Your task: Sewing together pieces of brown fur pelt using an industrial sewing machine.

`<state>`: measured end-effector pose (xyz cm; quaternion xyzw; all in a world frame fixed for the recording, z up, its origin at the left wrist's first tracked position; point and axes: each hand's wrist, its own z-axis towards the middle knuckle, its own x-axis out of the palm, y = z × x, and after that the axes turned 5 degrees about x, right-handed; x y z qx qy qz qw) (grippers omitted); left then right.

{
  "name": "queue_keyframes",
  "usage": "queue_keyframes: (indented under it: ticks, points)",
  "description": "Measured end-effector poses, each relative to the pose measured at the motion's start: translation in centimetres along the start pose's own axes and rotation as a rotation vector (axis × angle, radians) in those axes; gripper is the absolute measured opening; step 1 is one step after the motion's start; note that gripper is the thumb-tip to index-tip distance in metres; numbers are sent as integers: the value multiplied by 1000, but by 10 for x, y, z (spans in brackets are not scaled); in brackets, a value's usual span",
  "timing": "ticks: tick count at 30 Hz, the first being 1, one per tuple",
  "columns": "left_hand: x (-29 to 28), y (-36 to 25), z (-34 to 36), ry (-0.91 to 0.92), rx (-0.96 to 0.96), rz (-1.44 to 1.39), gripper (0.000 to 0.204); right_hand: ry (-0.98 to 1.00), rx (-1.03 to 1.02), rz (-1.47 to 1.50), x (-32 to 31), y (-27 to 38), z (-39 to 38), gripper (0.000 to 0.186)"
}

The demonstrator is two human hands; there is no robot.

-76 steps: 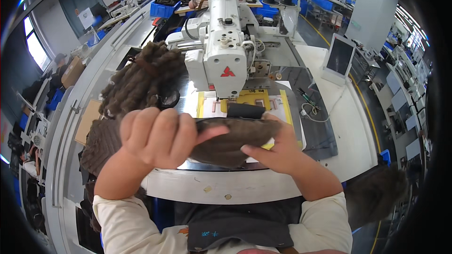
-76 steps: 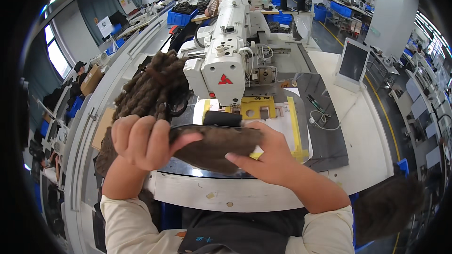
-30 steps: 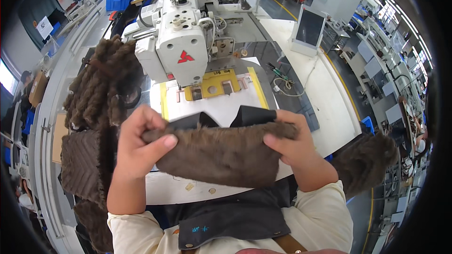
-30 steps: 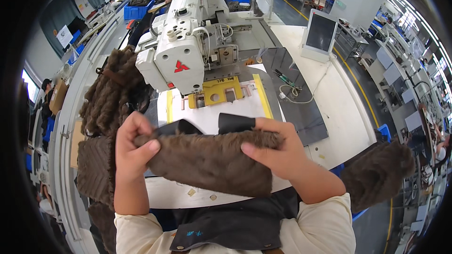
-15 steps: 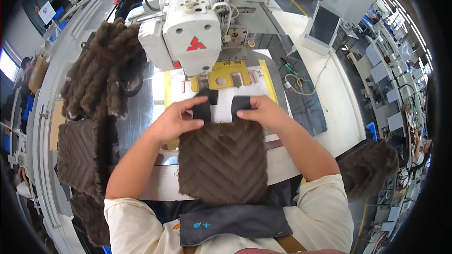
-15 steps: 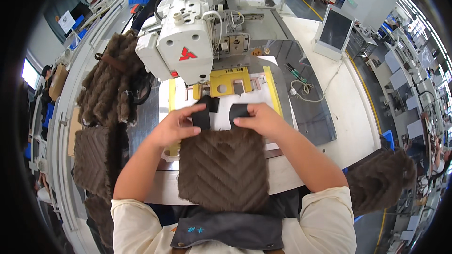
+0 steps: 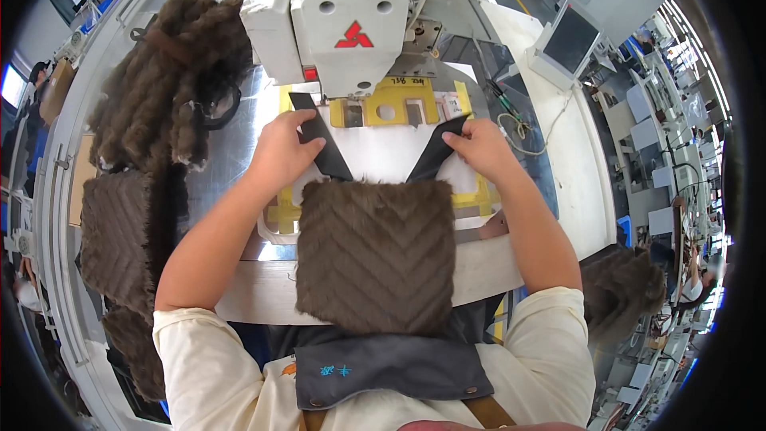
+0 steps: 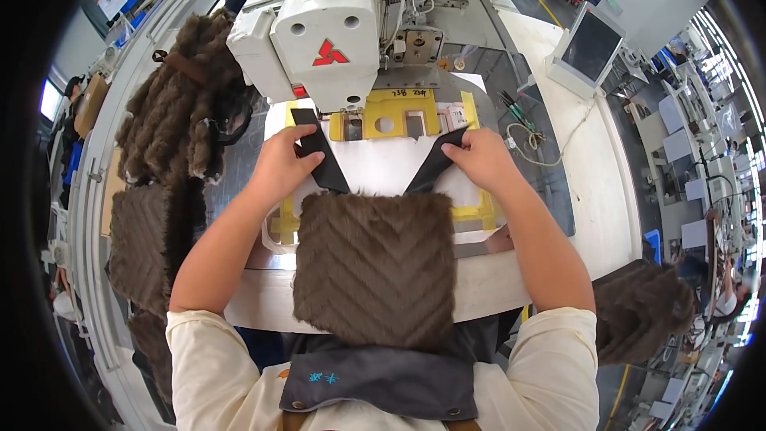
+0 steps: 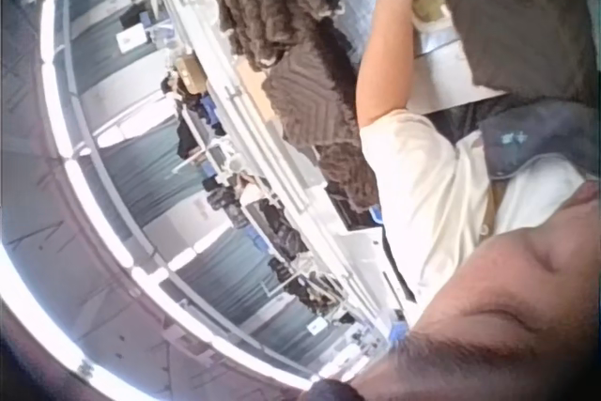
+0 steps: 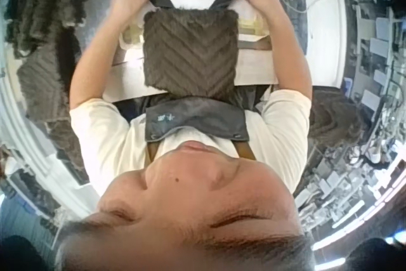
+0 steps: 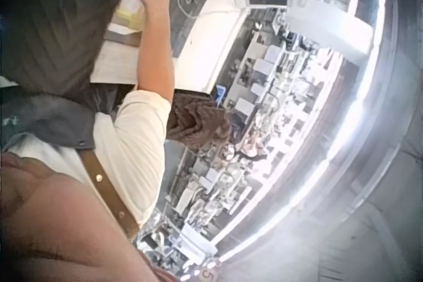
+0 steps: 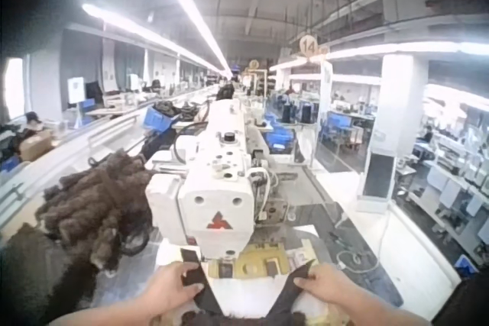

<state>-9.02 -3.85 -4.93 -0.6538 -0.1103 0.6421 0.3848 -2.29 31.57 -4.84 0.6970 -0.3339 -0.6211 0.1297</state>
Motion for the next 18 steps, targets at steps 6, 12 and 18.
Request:
queue_keyframes:
  ticks: [6,12,18]
  points:
    - [8,12,40,-22,52,-73,52,-85,24,1,-6,5,31,42]
    - [21,16,64,-82,18,-112,43,-26,76,177,-5,23,59,38]
    - [23,24,63,-202,-102,-281,36,-75,111,316,1,22,72,25]
